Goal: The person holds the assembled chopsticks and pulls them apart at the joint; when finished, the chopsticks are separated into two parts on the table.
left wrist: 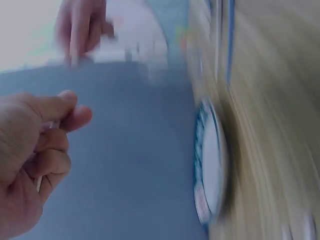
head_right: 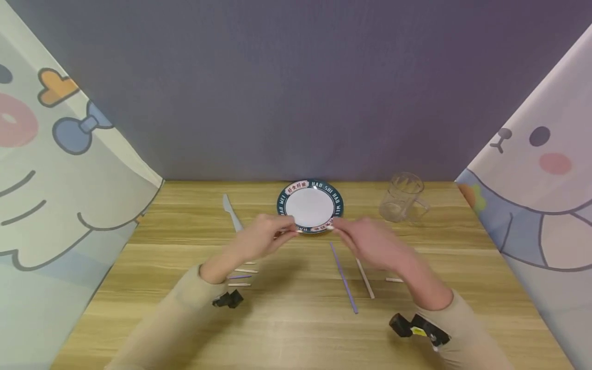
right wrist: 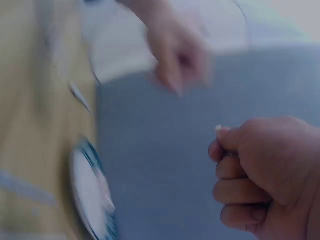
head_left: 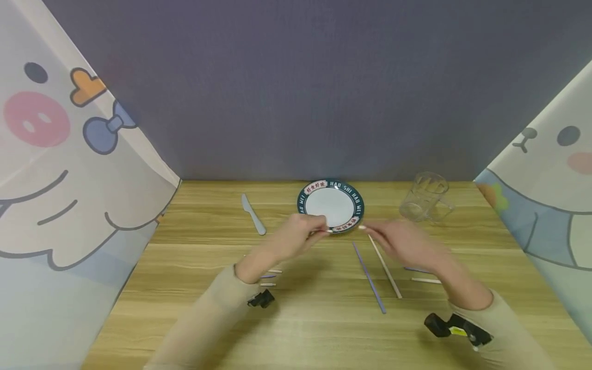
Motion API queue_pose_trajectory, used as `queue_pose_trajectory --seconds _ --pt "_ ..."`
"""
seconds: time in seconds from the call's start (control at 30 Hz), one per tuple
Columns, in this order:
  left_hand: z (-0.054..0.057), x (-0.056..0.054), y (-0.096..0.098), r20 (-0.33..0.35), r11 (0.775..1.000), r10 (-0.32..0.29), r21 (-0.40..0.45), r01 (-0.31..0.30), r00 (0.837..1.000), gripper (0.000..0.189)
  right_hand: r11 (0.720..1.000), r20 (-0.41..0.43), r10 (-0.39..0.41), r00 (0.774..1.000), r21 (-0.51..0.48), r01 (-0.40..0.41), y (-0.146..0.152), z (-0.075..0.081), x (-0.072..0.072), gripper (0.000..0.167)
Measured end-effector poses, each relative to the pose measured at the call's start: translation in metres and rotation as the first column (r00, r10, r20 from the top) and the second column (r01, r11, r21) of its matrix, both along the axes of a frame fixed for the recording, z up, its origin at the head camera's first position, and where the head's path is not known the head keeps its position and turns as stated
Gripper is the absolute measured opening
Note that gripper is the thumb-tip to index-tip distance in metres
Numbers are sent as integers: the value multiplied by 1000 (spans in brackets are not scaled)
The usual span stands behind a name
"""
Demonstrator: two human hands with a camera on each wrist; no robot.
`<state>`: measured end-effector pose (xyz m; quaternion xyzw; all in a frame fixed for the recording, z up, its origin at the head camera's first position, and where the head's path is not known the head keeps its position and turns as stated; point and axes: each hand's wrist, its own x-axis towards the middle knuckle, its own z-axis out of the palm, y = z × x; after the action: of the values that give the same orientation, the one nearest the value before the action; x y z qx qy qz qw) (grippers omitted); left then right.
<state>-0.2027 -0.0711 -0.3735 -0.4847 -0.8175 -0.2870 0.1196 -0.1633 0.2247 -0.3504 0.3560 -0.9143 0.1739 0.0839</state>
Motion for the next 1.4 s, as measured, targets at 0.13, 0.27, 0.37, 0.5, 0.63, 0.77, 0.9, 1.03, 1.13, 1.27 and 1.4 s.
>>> queue_pose_trajectory --seconds 0.13,0.27,0.37,0.5,0.63,0.77,0.9,1.03,1.13,1.27,1.4 --pt "-6 -5 -42 42 995 91 33 -92 995 9 995 -96 -77 992 -67 71 44 6 5 24" --pt "-11 -5 -62 66 993 100 49 -103 993 8 993 -57 -108 993 -62 104 66 4 10 28" --pt "-13 -6 -65 83 995 83 56 -87 993 9 994 -17 -97 995 -56 96 69 -2 10 36" --pt "-15 -4 -65 76 996 62 66 -67 995 10 995 -18 -64 998 -80 62 71 -10 10 37" --pt "-16 -1 -67 44 996 59 66 -62 997 10 994 -1 -60 998 -95 60 74 -15 12 32" --pt "-18 3 -72 40 996 84 34 -85 996 9 993 22 -76 997 -84 78 80 -20 15 23" --pt "-23 8 -80 81 994 113 3 -113 990 9 994 26 -69 997 -87 71 87 -24 17 26" --pt "-31 13 -88 120 991 130 -31 -127 984 8 995 26 -48 999 -82 50 95 -30 19 32" --pt "-37 18 -94 131 989 135 -74 -126 982 8 997 8 -42 999 -65 42 102 -35 19 31" --pt "-43 24 -102 151 984 136 -131 -117 979 9 998 -32 -36 999 -44 35 111 -46 22 32" --pt "-52 32 -108 199 979 131 -178 -95 971 10 998 -30 -1 1000 -61 -1 119 -60 27 39"
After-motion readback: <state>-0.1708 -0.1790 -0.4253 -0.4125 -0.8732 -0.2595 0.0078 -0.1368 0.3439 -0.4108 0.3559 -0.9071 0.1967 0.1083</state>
